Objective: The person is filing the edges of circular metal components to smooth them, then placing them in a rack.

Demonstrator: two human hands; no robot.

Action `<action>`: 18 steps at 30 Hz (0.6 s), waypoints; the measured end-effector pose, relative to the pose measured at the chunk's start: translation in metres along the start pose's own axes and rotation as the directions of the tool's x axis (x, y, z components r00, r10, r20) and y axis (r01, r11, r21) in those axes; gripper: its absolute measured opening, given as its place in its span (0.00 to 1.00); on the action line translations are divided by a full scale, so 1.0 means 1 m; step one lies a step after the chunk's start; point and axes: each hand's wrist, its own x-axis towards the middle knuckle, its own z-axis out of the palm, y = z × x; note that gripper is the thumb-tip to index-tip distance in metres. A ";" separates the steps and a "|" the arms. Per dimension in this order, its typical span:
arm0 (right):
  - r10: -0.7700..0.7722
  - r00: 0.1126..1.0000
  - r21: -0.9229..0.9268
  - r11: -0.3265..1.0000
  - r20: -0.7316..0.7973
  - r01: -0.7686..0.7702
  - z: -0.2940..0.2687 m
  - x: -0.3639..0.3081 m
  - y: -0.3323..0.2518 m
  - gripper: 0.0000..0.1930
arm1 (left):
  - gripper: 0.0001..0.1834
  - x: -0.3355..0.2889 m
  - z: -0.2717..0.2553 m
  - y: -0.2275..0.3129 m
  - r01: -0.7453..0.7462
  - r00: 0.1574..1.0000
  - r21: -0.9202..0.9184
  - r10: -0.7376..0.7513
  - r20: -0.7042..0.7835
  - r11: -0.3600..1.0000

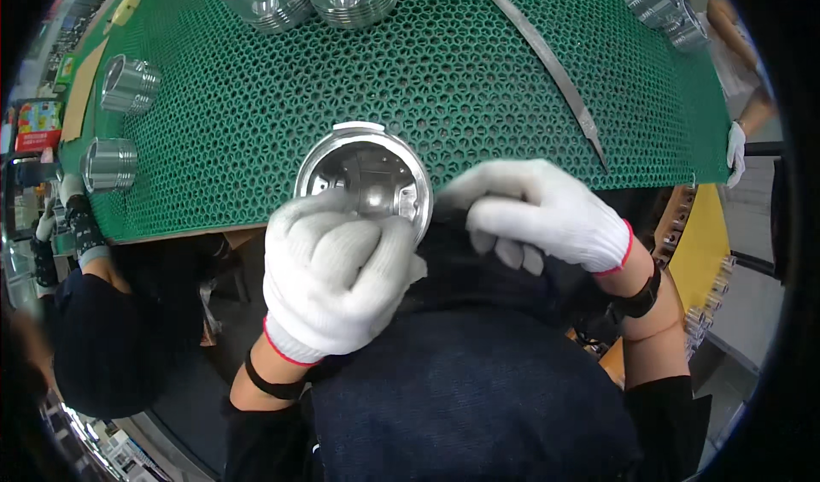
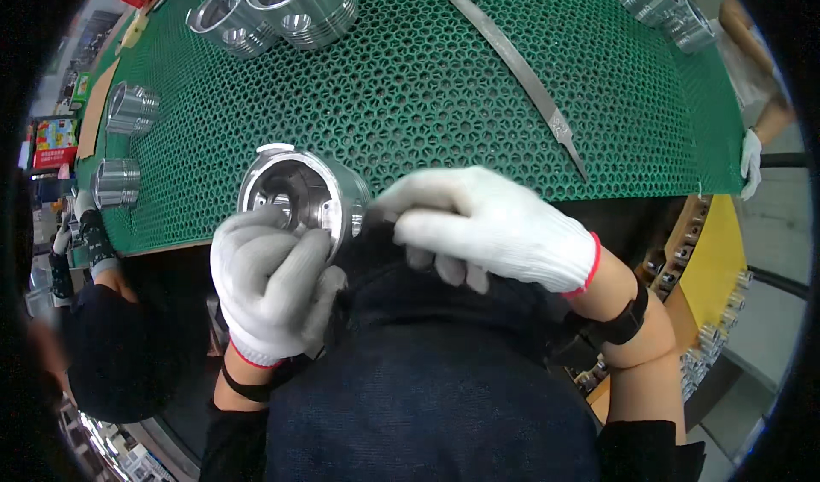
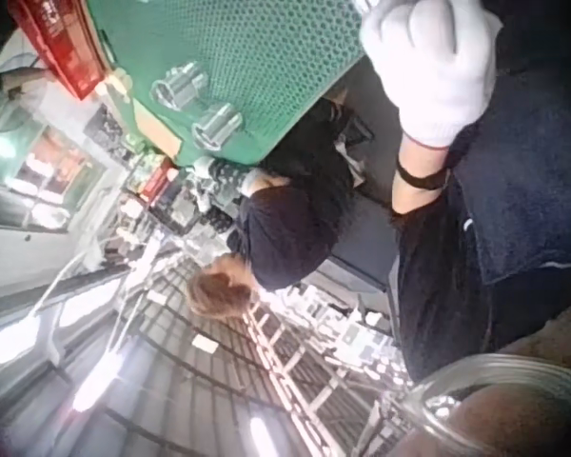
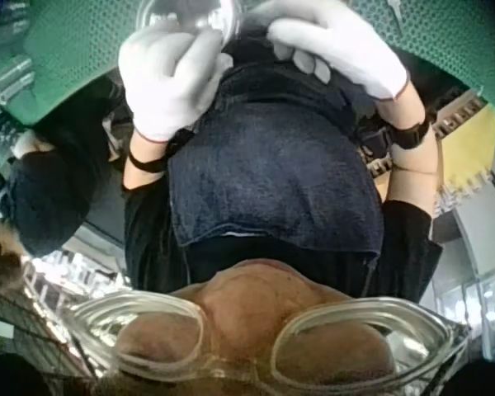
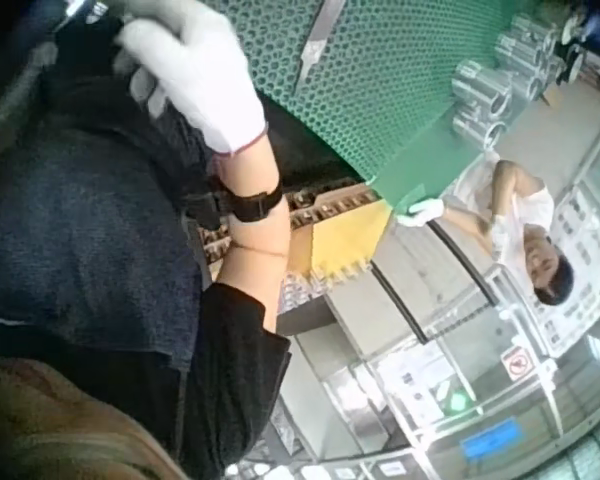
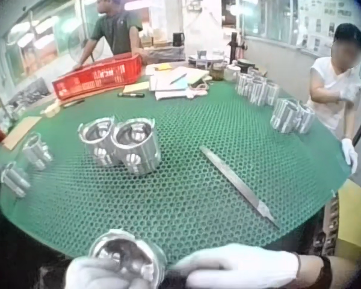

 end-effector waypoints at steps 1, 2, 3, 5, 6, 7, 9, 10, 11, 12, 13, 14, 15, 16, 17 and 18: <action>-0.056 0.993 -0.018 0.998 -0.101 0.055 -0.001 -0.002 0.004 0.19 | 0.18 0.004 -0.003 -0.004 -0.015 0.999 -0.070 0.012 -0.035 0.997; -0.079 0.981 -0.030 0.997 -0.174 0.075 -0.004 -0.004 0.007 0.19 | 0.17 0.005 -0.010 -0.010 -0.017 0.998 0.003 0.017 -0.064 1.000; -0.123 0.972 0.044 0.990 -0.201 0.134 -0.009 -0.009 0.013 0.19 | 0.17 -0.002 -0.017 -0.016 0.042 0.997 0.010 -0.041 -0.064 0.999; -0.228 0.931 0.188 0.939 -0.284 0.287 -0.012 -0.013 0.022 0.20 | 0.19 -0.007 -0.017 -0.022 0.184 0.977 0.021 -0.181 -0.110 0.983; -0.279 0.894 0.294 0.873 -0.351 0.389 -0.014 -0.013 0.030 0.21 | 0.19 -0.003 -0.014 -0.022 0.233 0.964 -0.016 -0.233 -0.126 0.972; -0.355 0.858 0.453 0.738 -0.370 0.500 -0.014 -0.005 0.037 0.23 | 0.19 0.006 -0.015 -0.017 0.136 0.987 0.029 -0.133 -0.084 0.990; -0.421 0.814 0.591 0.560 -0.400 0.581 -0.013 -0.002 0.041 0.24 | 0.18 0.019 -0.013 0.001 -0.040 0.998 0.030 0.041 -0.056 0.999; -0.423 0.833 0.518 0.653 -0.356 0.553 -0.011 -0.010 0.039 0.25 | 0.19 0.017 -0.016 0.000 -0.054 0.998 -0.066 0.051 -0.044 0.996; -0.419 0.853 0.434 0.735 -0.313 0.520 -0.011 -0.016 0.038 0.25 | 0.19 0.016 -0.023 -0.006 0.032 0.997 -0.054 -0.036 -0.069 0.998; -0.424 0.865 0.325 0.805 -0.268 0.496 -0.016 -0.025 0.042 0.23 | 0.19 0.016 -0.025 -0.015 0.101 0.989 -0.067 -0.108 -0.100 0.993; -0.517 0.797 0.219 0.777 -0.313 0.590 -0.018 -0.026 0.040 0.22 | 0.19 0.018 -0.033 -0.023 0.040 0.996 0.190 -0.054 0.070 0.981; -0.606 0.717 0.105 0.734 -0.345 0.671 -0.019 -0.024 0.037 0.21 | 0.16 0.021 -0.028 -0.035 -0.084 0.984 0.074 0.071 0.165 0.994; -0.681 0.653 -0.105 0.714 -0.331 0.692 -0.018 -0.015 0.033 0.20 | 0.14 0.018 -0.022 -0.038 -0.052 0.987 0.039 0.045 0.152 0.998; -0.753 0.590 -0.309 0.658 -0.292 0.686 -0.018 -0.003 0.024 0.19 | 0.13 0.018 -0.020 -0.042 -0.016 0.990 0.007 0.015 0.138 1.000; -0.973 0.217 -0.790 0.197 -0.083 0.581 -0.028 0.025 0.032 0.16 | 0.10 0.027 -0.012 -0.043 -0.004 0.998 -0.031 0.006 0.065 1.000; -0.881 0.471 -0.967 0.158 -0.047 0.200 -0.021 0.015 0.024 0.18 | 0.10 0.033 -0.010 -0.042 -0.013 0.998 -0.030 0.015 0.058 0.999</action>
